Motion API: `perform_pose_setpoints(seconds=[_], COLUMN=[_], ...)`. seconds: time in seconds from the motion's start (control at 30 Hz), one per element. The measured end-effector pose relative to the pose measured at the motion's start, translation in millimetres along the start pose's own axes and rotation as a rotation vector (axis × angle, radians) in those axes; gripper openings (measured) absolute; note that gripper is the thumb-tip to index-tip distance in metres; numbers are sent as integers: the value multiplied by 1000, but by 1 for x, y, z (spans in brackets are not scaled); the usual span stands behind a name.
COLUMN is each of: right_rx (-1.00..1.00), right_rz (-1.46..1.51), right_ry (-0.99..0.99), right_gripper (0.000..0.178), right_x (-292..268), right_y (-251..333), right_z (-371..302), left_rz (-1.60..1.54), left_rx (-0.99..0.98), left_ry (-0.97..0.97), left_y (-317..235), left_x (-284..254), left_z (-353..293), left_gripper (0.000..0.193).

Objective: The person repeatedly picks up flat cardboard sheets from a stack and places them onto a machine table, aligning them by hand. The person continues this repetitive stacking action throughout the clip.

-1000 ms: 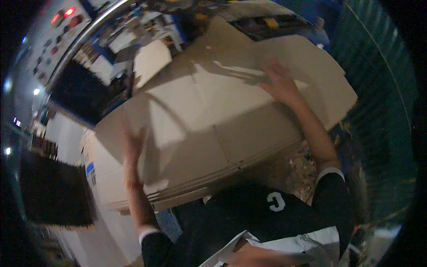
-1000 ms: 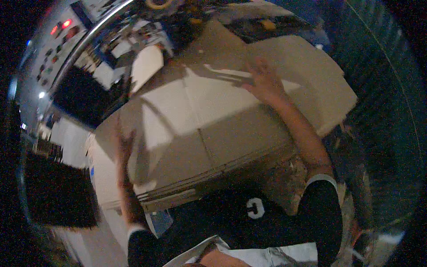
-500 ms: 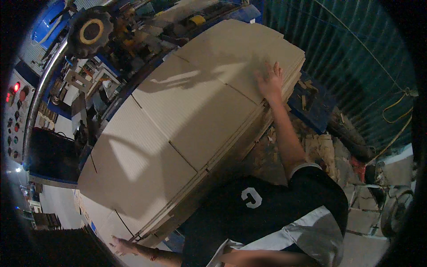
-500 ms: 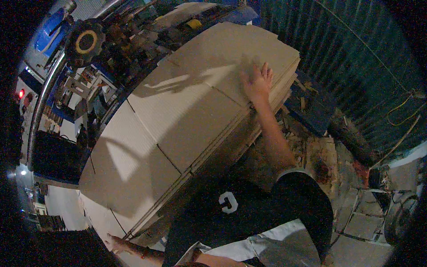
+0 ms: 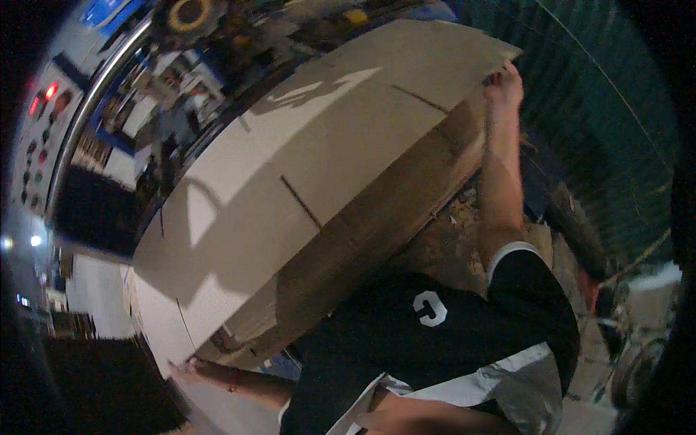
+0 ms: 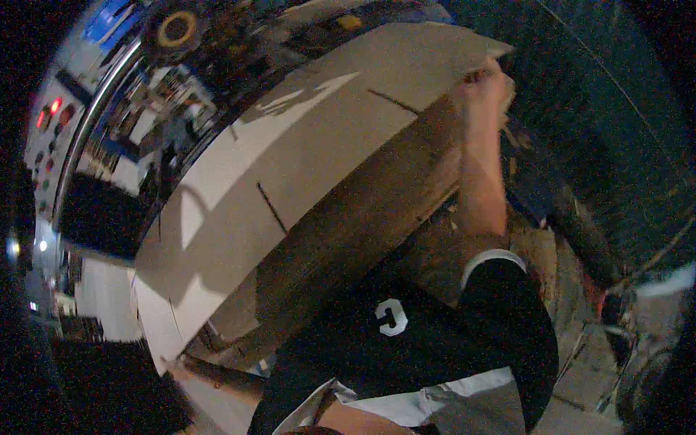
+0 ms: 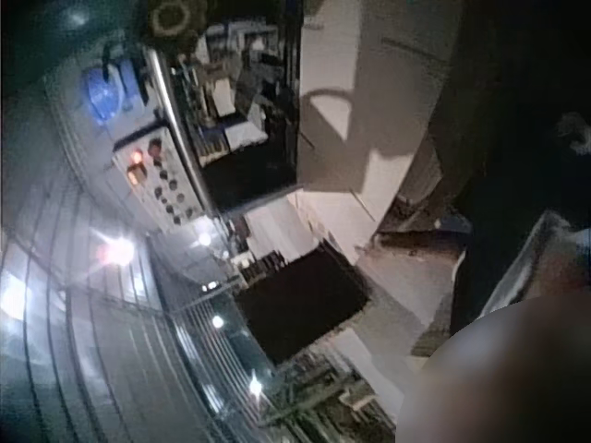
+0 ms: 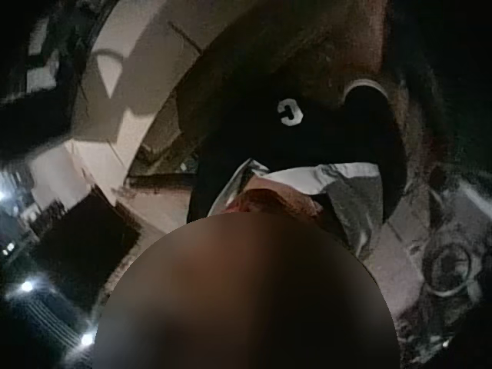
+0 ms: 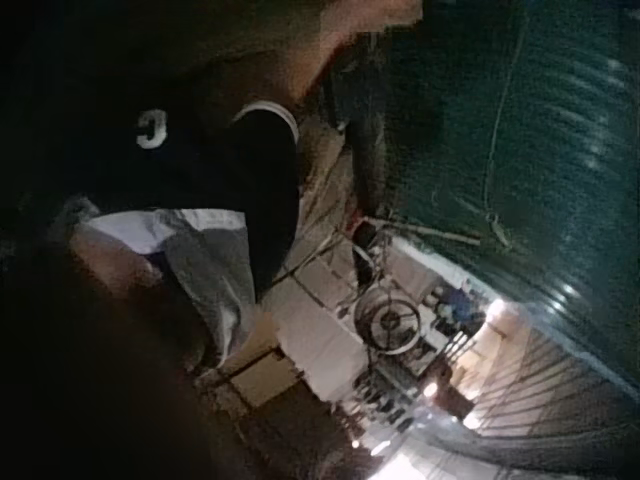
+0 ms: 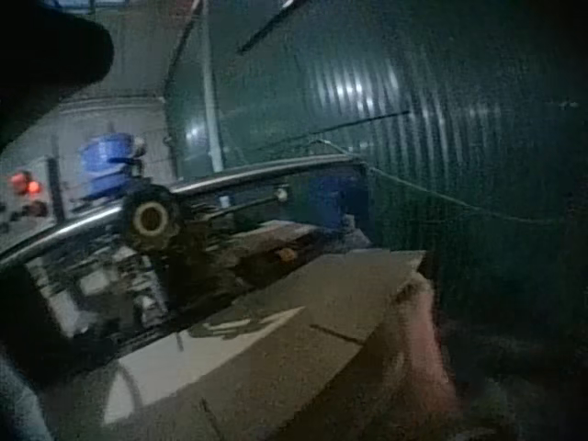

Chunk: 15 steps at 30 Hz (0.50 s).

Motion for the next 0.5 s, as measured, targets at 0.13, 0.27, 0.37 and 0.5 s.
perform_pose_setpoints(seconds=[0.13,0.27,0.37,0.5], right_rx=[208,-228,-378,-426], right_rz=[-212,-386,-1156,-1076], right_ry=[255,488,427,1459], right_gripper=[41,55,31,25], right_x=[13,30,16,23], right_y=[13,62,65,8], right_z=[19,-61,-162,-256], left_rz=[-557,-348,-361,-38], left_rx=[-638,-457,-306,383], left_ry=[354,490,512,1026], left_y=[-3,-38,-63,-113], left_x=[11,-11,-20,5], left_z=[16,-11,-68,-154], left_gripper=[43,38,34,35])
Point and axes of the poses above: each hand's wrist, its own z-axis towards the middle knuckle, its own x-axis out of the palm, y = z × x, the point moved 3 cm from there along z, towards the middle knuckle, and after that the axes turned 1 degree about -y, right-handed, at the moved point
